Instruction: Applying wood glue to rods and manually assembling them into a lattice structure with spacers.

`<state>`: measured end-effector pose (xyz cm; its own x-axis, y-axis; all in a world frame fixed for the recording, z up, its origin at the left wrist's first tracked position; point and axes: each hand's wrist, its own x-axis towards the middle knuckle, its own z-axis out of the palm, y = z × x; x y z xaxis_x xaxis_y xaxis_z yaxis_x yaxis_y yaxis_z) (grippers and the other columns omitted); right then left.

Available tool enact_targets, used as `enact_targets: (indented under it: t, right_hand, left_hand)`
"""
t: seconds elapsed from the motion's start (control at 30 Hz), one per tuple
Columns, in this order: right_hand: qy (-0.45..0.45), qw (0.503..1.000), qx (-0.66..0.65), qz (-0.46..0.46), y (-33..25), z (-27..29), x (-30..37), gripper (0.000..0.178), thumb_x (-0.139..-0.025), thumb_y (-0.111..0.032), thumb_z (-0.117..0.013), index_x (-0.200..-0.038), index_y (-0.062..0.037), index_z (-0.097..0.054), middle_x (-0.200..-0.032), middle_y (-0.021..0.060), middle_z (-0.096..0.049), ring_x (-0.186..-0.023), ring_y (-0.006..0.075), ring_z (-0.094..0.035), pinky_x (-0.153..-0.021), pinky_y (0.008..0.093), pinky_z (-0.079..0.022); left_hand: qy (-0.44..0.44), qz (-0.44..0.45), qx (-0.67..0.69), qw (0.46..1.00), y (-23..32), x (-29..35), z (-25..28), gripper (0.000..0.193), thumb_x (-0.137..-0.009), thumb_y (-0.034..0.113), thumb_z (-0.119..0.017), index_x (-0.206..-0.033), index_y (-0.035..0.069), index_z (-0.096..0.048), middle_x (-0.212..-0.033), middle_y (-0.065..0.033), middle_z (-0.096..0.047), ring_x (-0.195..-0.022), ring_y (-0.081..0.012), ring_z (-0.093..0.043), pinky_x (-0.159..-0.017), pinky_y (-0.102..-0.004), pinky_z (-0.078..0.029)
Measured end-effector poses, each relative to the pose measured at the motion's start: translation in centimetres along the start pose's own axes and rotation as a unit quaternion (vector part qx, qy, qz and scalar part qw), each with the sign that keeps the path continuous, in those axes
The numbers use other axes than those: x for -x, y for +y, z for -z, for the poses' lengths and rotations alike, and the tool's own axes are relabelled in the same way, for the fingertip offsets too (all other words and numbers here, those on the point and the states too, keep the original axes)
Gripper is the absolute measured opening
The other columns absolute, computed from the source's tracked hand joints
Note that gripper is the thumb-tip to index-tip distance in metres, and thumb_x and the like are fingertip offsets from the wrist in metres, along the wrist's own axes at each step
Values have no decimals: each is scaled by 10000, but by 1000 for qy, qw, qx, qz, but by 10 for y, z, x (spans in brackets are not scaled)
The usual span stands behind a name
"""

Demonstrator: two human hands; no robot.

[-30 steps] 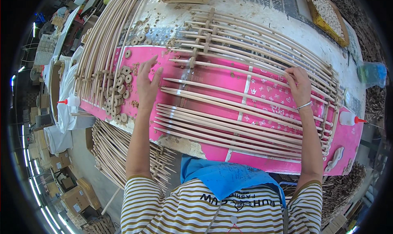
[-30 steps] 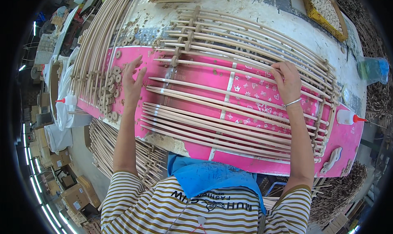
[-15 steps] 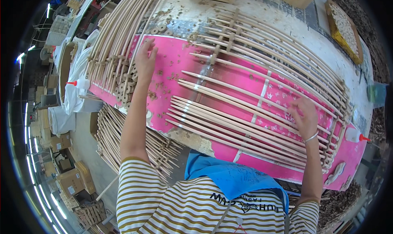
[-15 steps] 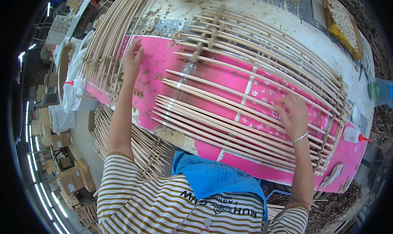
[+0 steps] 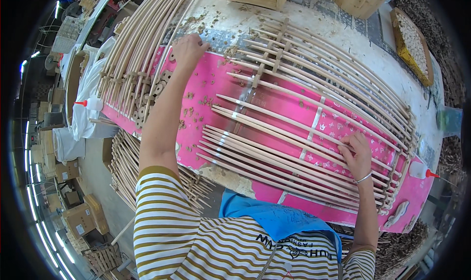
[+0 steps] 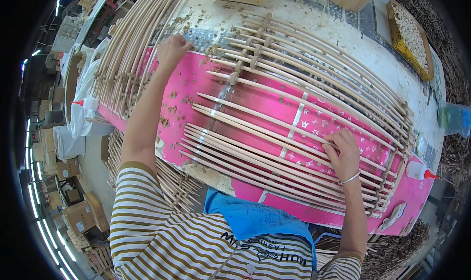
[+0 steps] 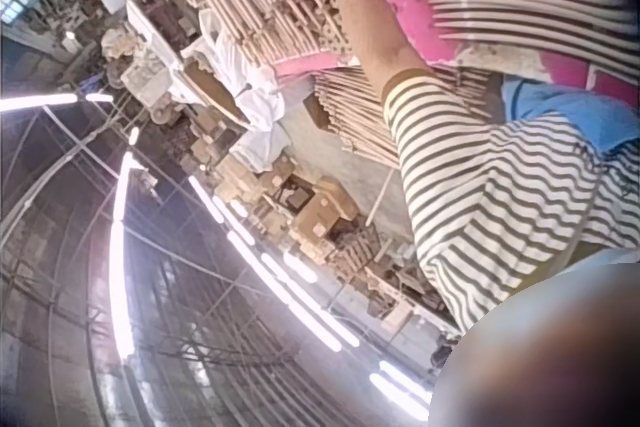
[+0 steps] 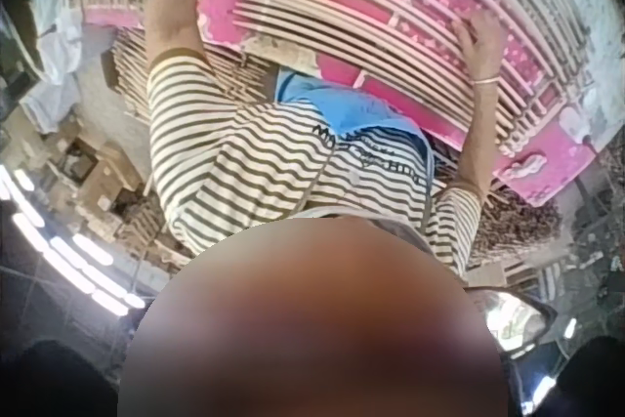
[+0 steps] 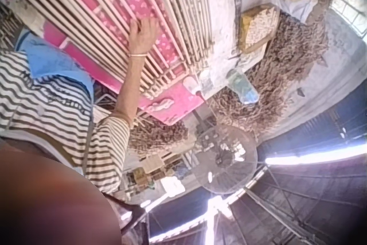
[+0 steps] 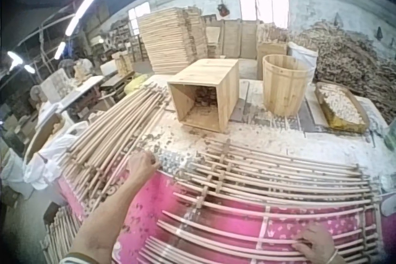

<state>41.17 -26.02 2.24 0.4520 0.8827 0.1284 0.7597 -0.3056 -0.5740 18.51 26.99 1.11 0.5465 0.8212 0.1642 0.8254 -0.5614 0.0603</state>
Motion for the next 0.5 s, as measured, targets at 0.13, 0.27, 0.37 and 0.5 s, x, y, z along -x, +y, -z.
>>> enact_targets:
  t: [0.13, 0.27, 0.37, 0.5]
  right_hand:
    - [13, 1000, -8, -5, -5, 1, -5, 152, -825, -59, -774, -944, -11, -692, -865, 116, -602, -838, 307, -603, -745, 403, -478]
    - [13, 993, -103, -58, -9, -2, -4, 117, -875, -42, -753, -974, -3, -705, -866, 112, -620, -788, 258, -640, -709, 361, -503]
    - [38, 991, -110, -58, -10, 3, -8, 99, -912, -15, -728, -1005, 12, -704, -879, 106, -629, -757, 219, -653, -681, 321, -510]
    - [66, 989, -126, -28, -13, 4, -20, 123, -929, -4, -716, -1050, 13, -710, -915, 100, -647, -793, 194, -670, -700, 297, -523]
  left_hand:
    - [36, 112, 613, 781, -31, -9, -1, 213, -942, 175, -770, -1114, 51, -780, -977, 7, -751, -914, -77, -659, -793, -228, -499]
    - [59, 52, 556, 827, -48, 26, -5, 346, -957, 121, -757, -1289, 43, -701, -1102, -32, -735, -1003, -99, -674, -885, -250, -527]
    - [-14, 34, 660, 751, -30, 60, 15, 376, -1012, 126, -696, -1378, 50, -655, -1189, -51, -723, -1038, -128, -684, -945, -285, -546]
    - [-114, 104, 762, 629, -22, 100, 28, 378, -1082, 190, -607, -1433, 48, -611, -1240, -82, -714, -1118, -194, -710, -1027, -361, -577]
